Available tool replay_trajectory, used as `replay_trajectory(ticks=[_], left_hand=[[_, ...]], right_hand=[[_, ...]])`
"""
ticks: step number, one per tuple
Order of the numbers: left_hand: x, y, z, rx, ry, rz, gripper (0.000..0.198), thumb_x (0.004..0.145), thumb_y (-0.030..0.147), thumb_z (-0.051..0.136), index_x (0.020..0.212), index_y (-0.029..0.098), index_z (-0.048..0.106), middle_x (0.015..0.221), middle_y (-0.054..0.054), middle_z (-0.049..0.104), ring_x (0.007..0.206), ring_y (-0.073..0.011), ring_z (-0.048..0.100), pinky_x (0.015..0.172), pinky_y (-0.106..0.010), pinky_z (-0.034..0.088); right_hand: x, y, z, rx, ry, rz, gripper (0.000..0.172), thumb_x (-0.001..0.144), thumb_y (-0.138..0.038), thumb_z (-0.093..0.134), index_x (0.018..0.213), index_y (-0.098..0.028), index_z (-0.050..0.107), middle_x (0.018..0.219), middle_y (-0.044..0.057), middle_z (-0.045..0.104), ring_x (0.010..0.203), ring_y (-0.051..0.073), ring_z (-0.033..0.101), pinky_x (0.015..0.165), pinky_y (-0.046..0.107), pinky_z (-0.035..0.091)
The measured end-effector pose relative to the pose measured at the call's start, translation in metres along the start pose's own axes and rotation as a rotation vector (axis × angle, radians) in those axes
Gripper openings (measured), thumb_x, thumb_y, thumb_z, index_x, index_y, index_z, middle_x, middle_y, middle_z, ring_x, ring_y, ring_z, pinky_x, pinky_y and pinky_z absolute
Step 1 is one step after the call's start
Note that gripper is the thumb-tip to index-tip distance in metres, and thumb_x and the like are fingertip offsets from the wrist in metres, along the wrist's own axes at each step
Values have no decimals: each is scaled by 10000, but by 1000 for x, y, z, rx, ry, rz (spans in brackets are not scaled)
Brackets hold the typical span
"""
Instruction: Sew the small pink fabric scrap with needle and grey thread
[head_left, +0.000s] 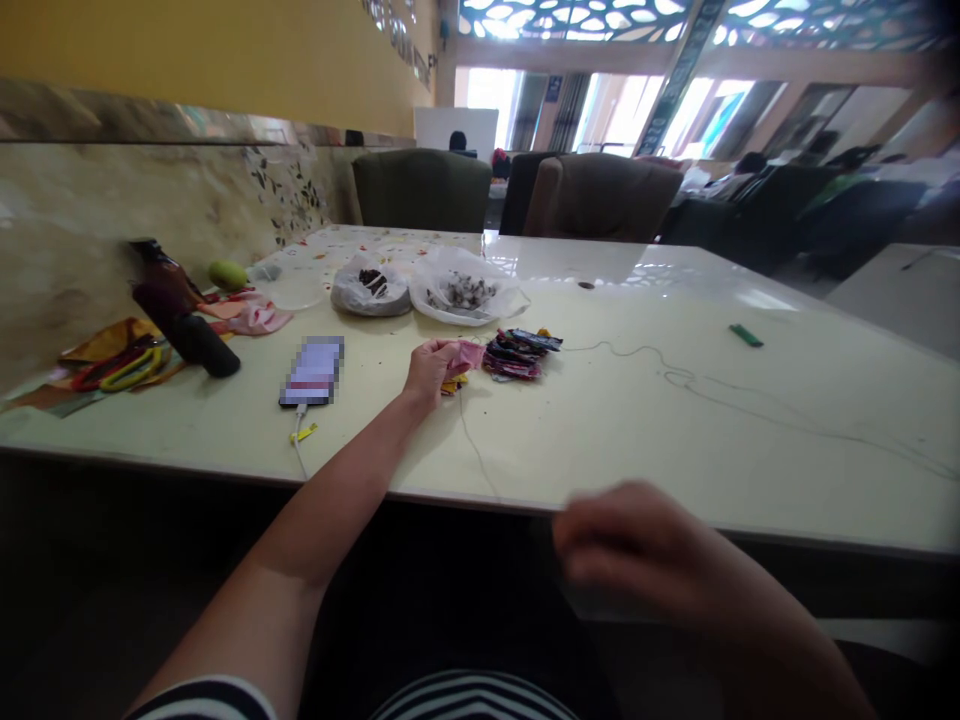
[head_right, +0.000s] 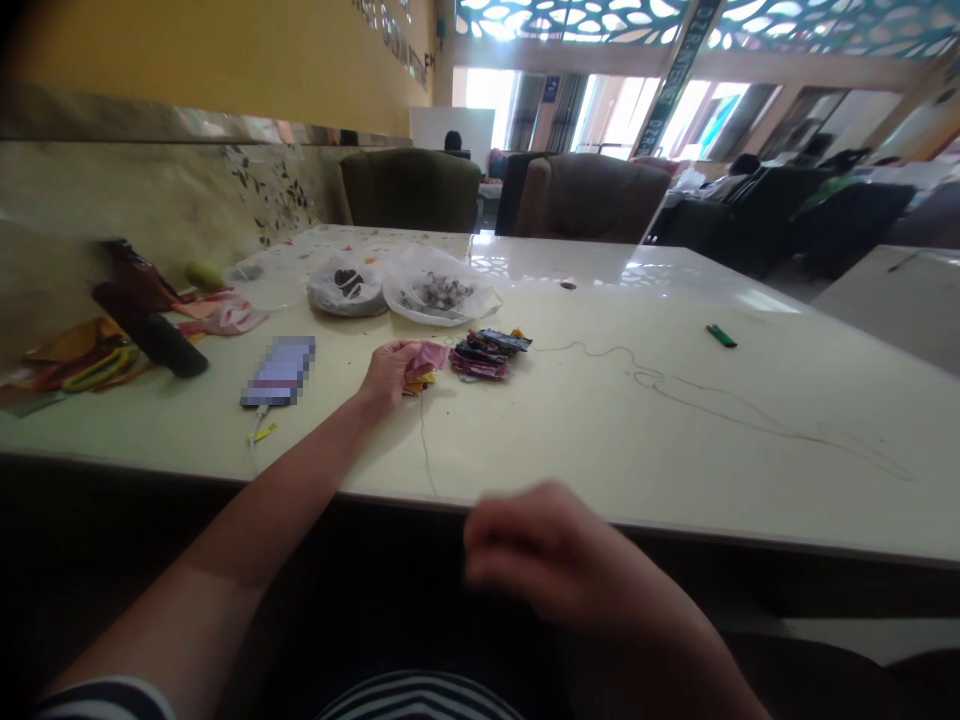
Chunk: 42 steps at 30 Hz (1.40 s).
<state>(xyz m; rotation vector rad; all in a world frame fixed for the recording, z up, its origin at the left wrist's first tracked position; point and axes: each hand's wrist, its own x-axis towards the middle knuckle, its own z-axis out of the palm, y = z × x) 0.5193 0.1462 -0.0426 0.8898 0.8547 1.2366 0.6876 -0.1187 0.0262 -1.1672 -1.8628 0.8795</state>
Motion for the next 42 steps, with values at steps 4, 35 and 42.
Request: replay_trajectory(ticks=[4,35,42], left_hand=[[-4,1,0,54,-75,-37,154,765,244,749,843,130,683,716,-18,670,594,-105,623,625,-248,561],[-9,3,3,299,-232,-81,199,927,334,629,1024,161,606,605,61,513,359,-32,312,354,-162,175],[-11,7,4,218,-189,97,187,865,202,598,1050,193,571,541,111,370,388,-50,271,394,-148,260]], right_hand=[[80,43,-10,-50,272,165,193,904,-381,673,879,-189,671,549,-49,488,476,94,430,457,231,321],[183,124,-15,384,353,261,294,714,-425,733,695,-172,583,558,-47,478,429,48,345,345,193,309],[182,123,-19,462,326,265,270,662,-391,758,674,-174,599,496,-63,416,429,54,332,351,191,313]])
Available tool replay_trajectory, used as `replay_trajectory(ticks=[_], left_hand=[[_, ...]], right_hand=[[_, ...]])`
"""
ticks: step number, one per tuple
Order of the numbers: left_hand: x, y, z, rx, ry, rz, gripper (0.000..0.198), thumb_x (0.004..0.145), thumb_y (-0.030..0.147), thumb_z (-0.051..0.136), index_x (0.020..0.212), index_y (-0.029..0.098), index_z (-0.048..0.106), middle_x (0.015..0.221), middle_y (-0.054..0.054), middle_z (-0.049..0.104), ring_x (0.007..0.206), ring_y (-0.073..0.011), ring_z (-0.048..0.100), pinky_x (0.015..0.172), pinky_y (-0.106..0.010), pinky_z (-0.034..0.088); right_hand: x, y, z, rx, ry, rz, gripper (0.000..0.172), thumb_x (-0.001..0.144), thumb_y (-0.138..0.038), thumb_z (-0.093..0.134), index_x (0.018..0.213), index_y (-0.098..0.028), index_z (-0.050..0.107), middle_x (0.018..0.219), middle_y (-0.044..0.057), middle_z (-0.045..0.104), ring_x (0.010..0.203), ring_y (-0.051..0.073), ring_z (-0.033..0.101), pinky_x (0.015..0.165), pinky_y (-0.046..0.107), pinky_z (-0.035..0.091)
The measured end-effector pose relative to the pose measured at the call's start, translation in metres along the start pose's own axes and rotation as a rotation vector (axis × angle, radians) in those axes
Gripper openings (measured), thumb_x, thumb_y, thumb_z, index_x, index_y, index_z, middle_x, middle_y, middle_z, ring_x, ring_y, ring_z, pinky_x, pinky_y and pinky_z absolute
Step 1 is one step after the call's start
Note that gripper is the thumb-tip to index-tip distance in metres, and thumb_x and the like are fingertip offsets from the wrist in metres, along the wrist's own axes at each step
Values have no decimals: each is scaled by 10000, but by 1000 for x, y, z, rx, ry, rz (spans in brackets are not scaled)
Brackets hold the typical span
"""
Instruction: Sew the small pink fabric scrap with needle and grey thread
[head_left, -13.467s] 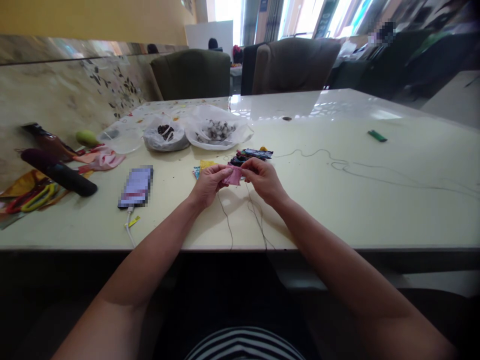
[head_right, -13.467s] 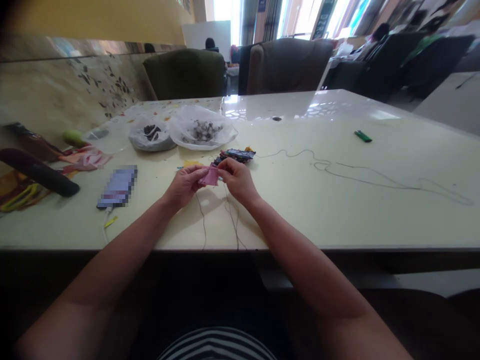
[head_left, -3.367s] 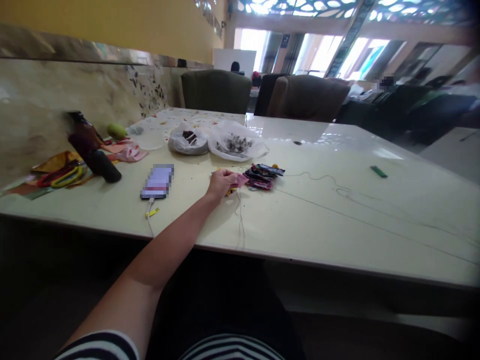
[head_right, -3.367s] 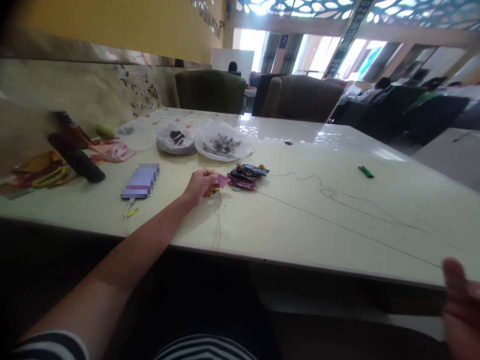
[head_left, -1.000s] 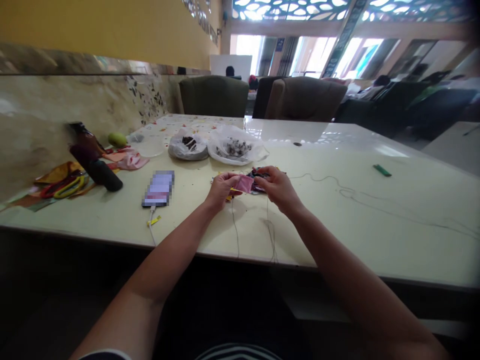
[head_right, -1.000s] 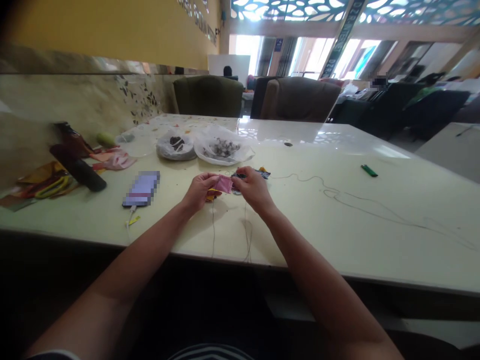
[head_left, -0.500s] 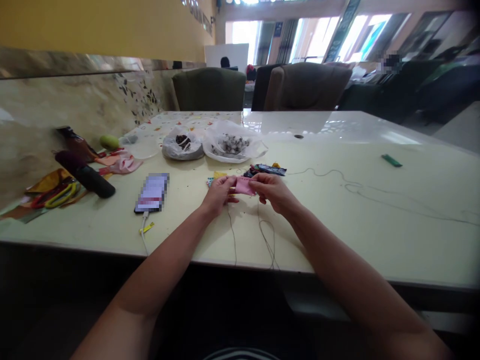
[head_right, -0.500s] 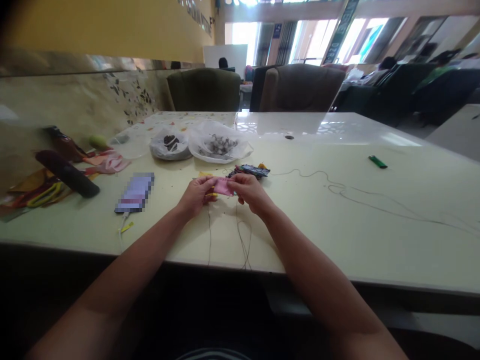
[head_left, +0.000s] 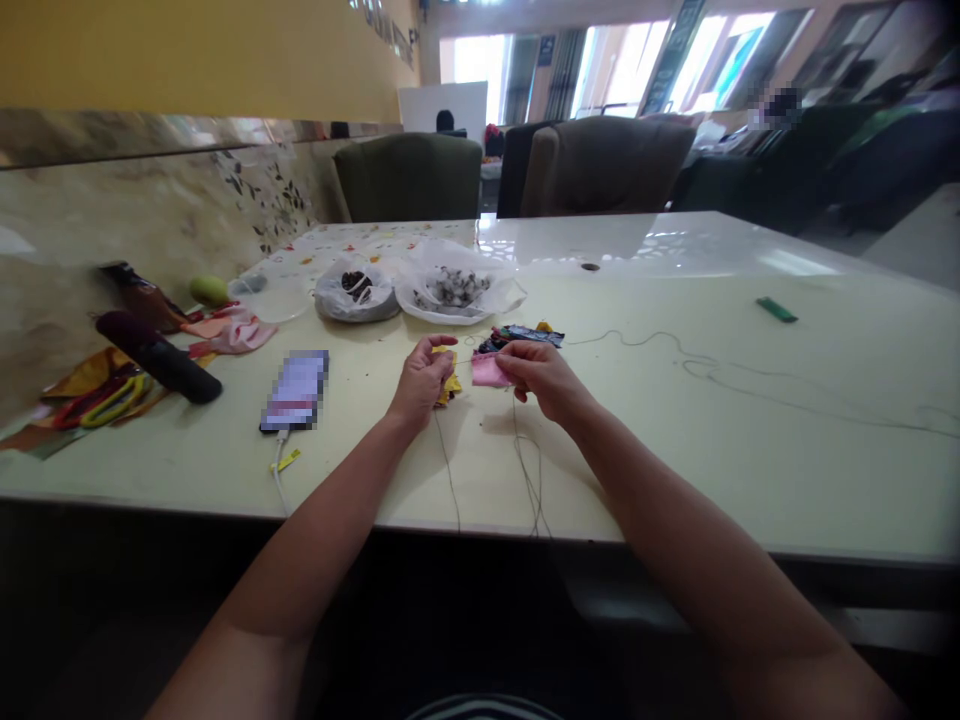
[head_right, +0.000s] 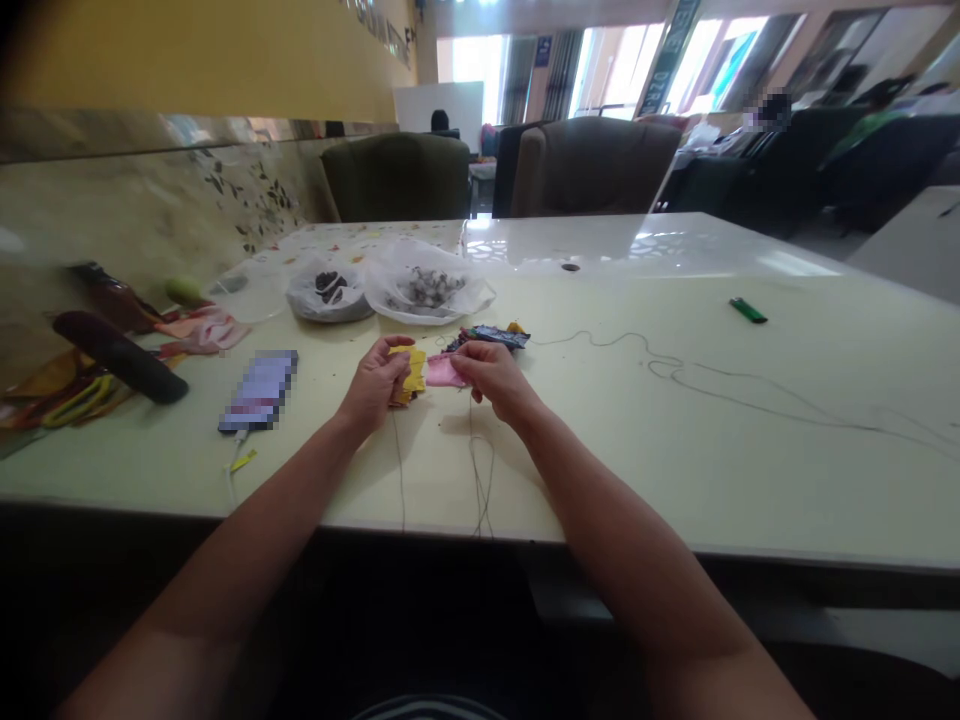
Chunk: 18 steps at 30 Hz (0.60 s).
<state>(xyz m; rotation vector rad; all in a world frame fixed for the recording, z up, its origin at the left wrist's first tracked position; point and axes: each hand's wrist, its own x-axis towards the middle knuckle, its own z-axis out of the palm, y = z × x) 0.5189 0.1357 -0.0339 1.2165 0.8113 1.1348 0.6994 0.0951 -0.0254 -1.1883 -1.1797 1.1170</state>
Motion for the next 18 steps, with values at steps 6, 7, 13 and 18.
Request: replay_trajectory(ticks=[6,7,13,18], left_hand=[[4,-1,-2,-38,15,35,200,834,218,637,1017,199,559,533,117,361,390,-47,253,382,-148,190],[3,0,-2,-43,5,40,211,835,241,653,1019,200,558,535,115,377,390,-46,257,381,-152,181],[-16,11,2,210,-305,251,342,920,497,623,1042,179,649,595,27,594,426,-72,420,433,-202,311],[-10,9,0,257,284,372,276,842,443,706,829,168,689,696,8,586,587,-82,506,544,-193,410]], right_hand=[[0,0,-1,20,0,7,271,665,-392,764,671,-168,611,490,-60,420,429,55,333,353,195,321],[0,0,-1,11,8,2,269,669,-391,762,666,-168,611,490,-57,425,428,56,338,349,196,317],[3,5,1,9,111,-18,270,685,-386,752,641,-174,591,488,-58,430,412,53,329,335,200,299],[2,8,3,188,74,-17,342,677,-442,820,716,-187,595,489,-80,412,419,50,310,358,198,336]])
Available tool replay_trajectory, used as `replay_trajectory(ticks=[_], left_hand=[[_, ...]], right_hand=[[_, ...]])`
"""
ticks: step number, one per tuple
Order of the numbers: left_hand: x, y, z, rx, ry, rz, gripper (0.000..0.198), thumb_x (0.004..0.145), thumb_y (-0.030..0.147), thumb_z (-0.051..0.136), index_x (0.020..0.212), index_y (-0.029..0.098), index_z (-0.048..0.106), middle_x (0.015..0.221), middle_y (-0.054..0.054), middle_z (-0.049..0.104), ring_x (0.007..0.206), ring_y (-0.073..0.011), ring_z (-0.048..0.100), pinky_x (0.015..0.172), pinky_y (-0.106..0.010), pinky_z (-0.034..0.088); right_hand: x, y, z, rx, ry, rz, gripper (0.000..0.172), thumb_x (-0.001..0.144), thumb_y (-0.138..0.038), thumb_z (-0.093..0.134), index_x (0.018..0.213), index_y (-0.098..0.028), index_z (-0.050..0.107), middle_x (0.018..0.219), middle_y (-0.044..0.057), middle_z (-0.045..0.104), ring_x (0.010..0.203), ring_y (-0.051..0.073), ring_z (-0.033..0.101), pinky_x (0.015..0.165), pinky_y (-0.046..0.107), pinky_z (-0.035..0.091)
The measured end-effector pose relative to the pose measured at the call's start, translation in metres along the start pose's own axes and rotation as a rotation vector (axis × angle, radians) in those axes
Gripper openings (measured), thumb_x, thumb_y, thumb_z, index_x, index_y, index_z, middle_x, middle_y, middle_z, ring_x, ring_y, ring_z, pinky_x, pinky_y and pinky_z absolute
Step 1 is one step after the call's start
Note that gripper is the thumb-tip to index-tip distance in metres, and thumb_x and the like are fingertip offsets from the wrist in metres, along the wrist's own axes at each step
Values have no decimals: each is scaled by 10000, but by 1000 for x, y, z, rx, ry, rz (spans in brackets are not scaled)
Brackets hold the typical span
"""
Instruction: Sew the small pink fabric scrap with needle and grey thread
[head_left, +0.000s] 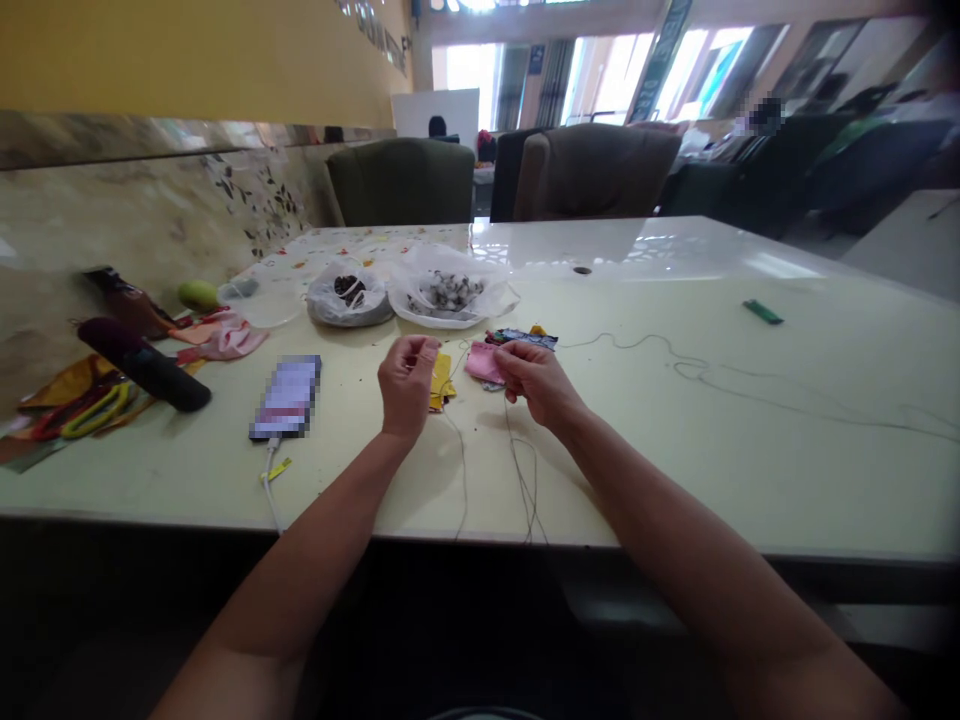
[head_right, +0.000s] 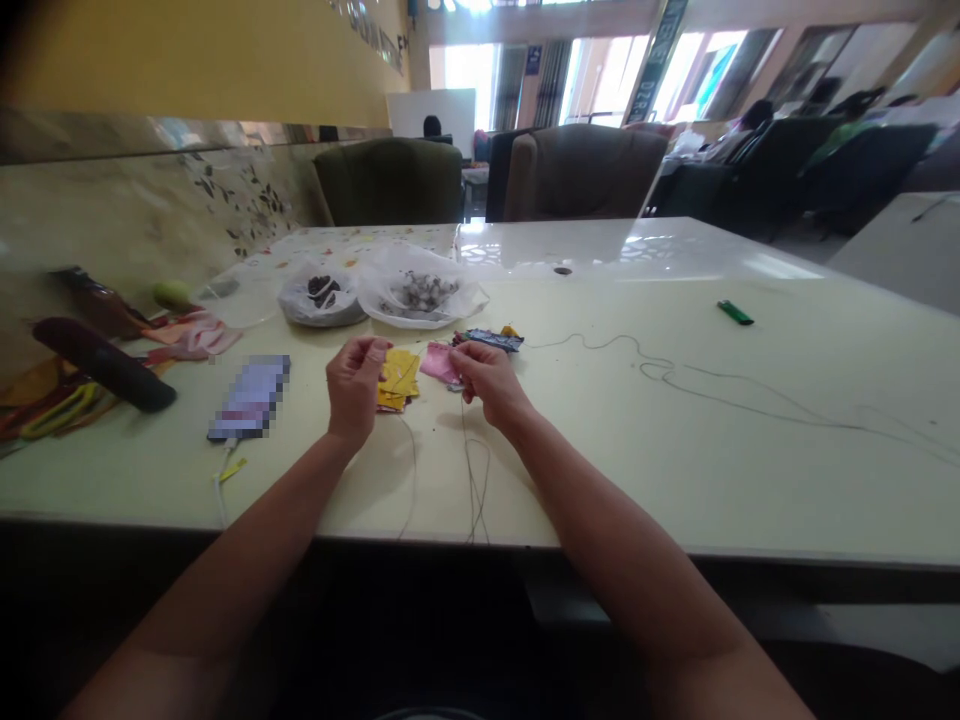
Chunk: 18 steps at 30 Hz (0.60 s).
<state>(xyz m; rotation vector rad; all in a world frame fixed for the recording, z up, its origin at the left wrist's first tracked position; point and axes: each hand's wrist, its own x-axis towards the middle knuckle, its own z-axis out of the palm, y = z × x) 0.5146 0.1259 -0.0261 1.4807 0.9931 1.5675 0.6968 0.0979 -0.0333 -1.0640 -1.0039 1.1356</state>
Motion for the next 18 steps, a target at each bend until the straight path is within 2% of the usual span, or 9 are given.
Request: replay_trajectory(ticks=[1,2,5,7,9,11,14,18], left_hand=[[3,-3,1,-18,53,-76,277,807,439,731,843,167,692,742,3,603,608,-81,517,554,-189,423],[6,-6,1,-43,49,-170,303,772,448,752,870,166,701,768,0,612,610,-80,520,547,-188,425],[8,-10,4,-147,-148,-431,457,684,514,805,967,164,729,727,12,586,539,-70,486,462,-183,358],[5,-10,5,-214,-261,-507,516,638,524,838,986,157,730,668,26,549,492,-60,456,419,-175,288],[2,-9,6,-245,-292,-505,493,624,489,850,954,146,725,628,36,532,459,-51,435,404,-172,264],[1,-9,6,-233,-265,-475,438,641,451,834,927,140,717,620,38,539,433,-49,428,392,-179,279],[2,-12,5,-184,-191,-417,365,680,416,786,906,141,707,625,42,545,428,-61,453,391,-191,336],[2,-15,6,-91,-177,-341,303,705,391,749,867,137,711,643,21,590,480,-80,505,442,-201,425]], right_hand=[[-1,0,1,28,-16,1,364,672,-460,833,732,-190,597,491,-84,410,419,49,306,359,198,338],[-1,0,1,49,-33,1,385,668,-478,844,742,-191,599,493,-87,406,418,48,303,360,196,339],[-4,2,4,80,-88,4,435,658,-528,861,761,-191,606,496,-95,393,412,44,292,365,196,351],[-5,3,6,71,-113,11,459,656,-557,861,774,-189,612,505,-93,399,419,46,305,375,198,370],[-7,4,8,44,-135,22,479,660,-581,854,775,-190,602,513,-91,396,432,49,312,383,197,375],[-7,5,10,-4,-147,40,487,683,-603,831,793,-199,583,516,-95,375,444,56,299,382,197,368],[-7,5,12,-76,-62,33,434,784,-607,737,873,-228,544,537,-97,370,453,78,298,385,209,368],[-3,8,11,-191,48,-91,226,882,-414,611,821,-236,486,615,-60,453,504,106,397,470,245,393]])
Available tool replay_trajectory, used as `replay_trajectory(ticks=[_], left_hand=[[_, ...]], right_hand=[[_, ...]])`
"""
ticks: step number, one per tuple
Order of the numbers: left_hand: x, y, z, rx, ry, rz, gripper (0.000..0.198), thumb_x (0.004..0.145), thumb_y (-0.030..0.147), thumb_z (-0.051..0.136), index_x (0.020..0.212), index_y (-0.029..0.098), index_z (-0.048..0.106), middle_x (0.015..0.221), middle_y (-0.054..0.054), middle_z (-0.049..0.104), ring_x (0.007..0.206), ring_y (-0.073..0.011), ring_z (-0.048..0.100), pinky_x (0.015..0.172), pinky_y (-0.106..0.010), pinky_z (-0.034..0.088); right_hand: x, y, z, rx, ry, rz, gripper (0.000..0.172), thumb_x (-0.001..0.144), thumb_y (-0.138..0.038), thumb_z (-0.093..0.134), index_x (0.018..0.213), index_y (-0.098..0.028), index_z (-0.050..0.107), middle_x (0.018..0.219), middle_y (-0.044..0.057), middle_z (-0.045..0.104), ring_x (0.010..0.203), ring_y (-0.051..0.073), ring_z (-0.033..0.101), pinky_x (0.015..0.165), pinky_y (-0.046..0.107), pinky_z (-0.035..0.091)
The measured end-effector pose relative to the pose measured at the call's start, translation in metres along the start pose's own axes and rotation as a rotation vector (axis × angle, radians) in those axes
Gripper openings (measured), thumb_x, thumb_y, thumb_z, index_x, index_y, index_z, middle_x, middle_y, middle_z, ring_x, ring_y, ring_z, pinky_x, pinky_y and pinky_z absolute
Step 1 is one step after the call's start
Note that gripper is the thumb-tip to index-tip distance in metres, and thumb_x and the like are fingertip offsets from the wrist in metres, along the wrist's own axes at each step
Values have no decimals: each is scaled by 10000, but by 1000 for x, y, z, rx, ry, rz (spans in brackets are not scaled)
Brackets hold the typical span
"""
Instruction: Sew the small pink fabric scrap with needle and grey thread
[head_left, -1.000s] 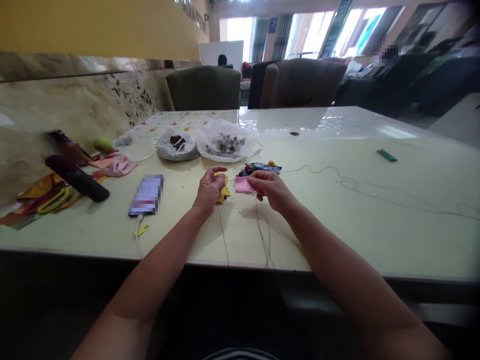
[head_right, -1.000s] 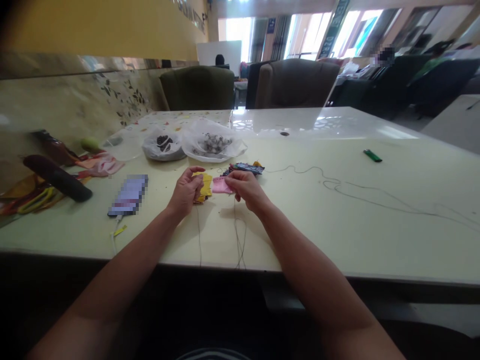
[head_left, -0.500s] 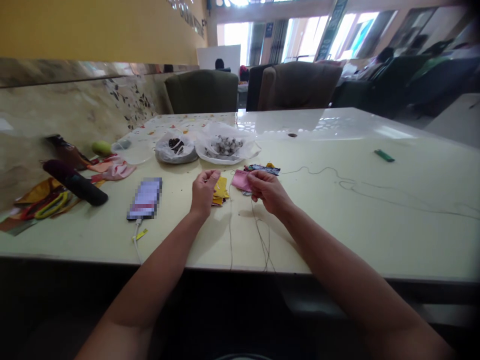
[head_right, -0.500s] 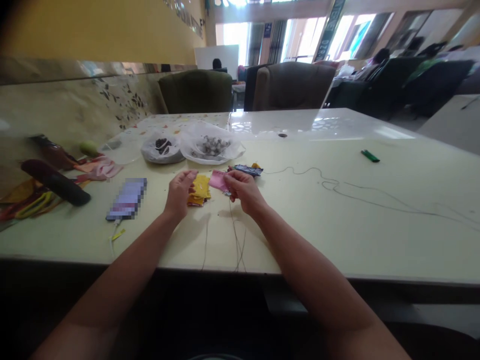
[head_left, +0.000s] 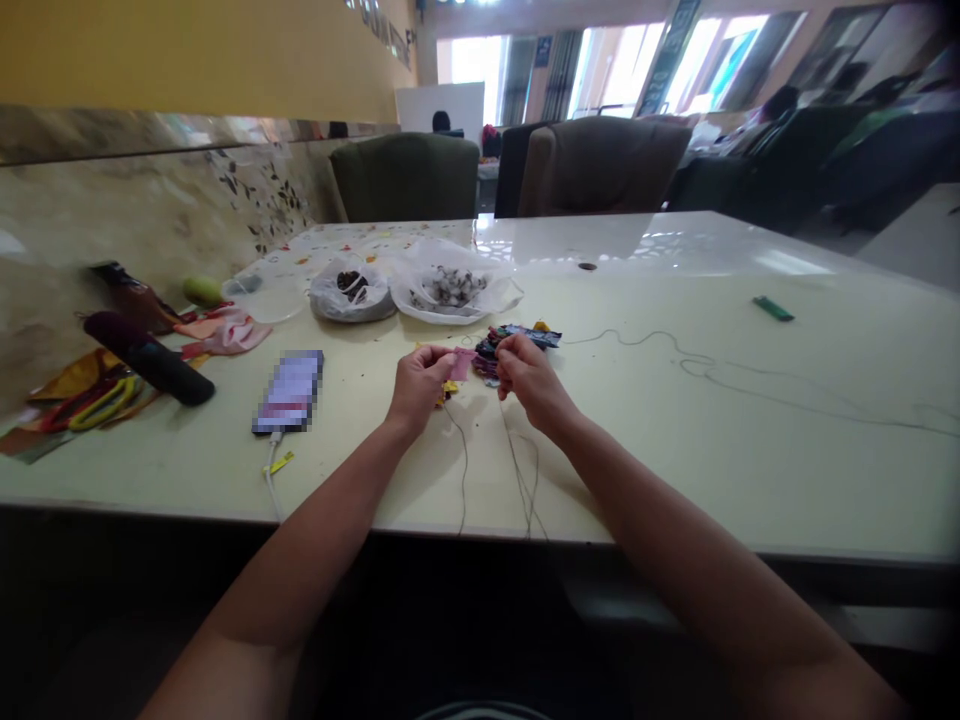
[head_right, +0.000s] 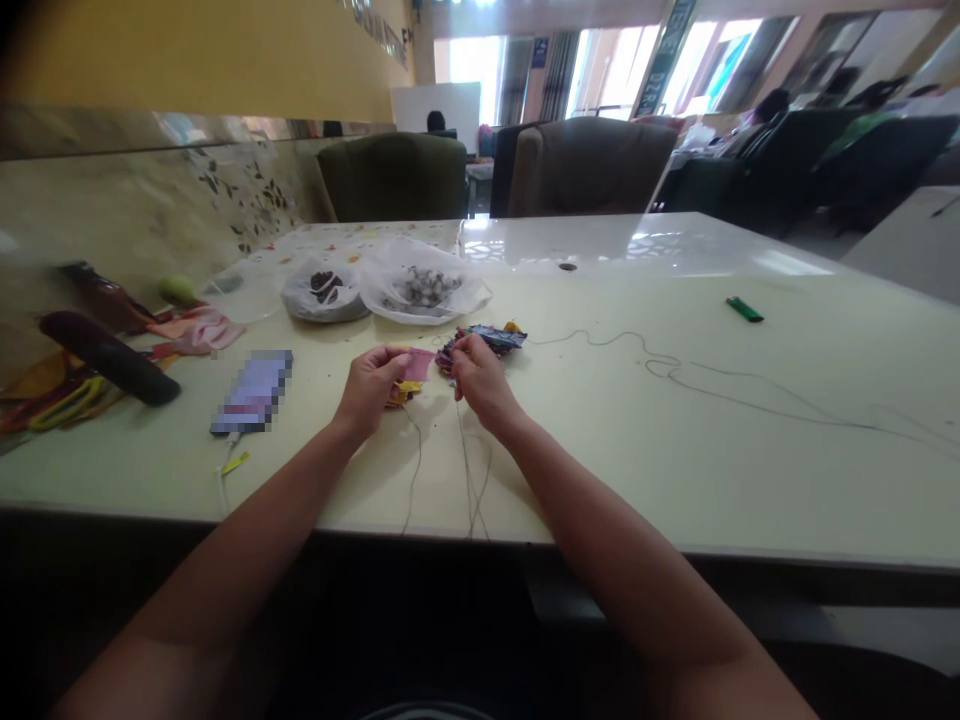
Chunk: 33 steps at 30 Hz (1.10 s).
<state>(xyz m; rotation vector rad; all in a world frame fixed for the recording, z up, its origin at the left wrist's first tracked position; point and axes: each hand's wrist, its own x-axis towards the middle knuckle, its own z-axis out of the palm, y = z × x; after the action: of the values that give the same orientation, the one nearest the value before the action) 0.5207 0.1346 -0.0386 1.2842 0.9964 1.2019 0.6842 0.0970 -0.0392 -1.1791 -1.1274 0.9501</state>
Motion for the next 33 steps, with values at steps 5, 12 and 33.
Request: replay_trajectory(ticks=[5,12,33], left_hand=[[-2,-1,1,71,-39,33,286,726,389,737,864,138,721,669,-4,635,482,-90,502,416,-199,389],[-7,4,4,98,-118,84,273,757,406,767,850,151,743,609,8,606,503,-90,485,447,-198,370],[-7,2,3,219,-119,246,163,813,327,707,820,167,738,659,-5,631,561,-107,524,489,-201,402]], right_hand=[[0,1,-3,-330,9,-341,118,826,-250,654,722,-194,660,771,14,559,747,151,515,702,292,417],[-3,-4,-2,-366,26,-332,109,842,-279,696,786,-211,760,766,24,631,743,169,560,705,304,411],[-1,1,-3,-303,-24,-263,157,824,-344,711,864,-197,751,667,-4,594,653,143,495,634,282,359]])
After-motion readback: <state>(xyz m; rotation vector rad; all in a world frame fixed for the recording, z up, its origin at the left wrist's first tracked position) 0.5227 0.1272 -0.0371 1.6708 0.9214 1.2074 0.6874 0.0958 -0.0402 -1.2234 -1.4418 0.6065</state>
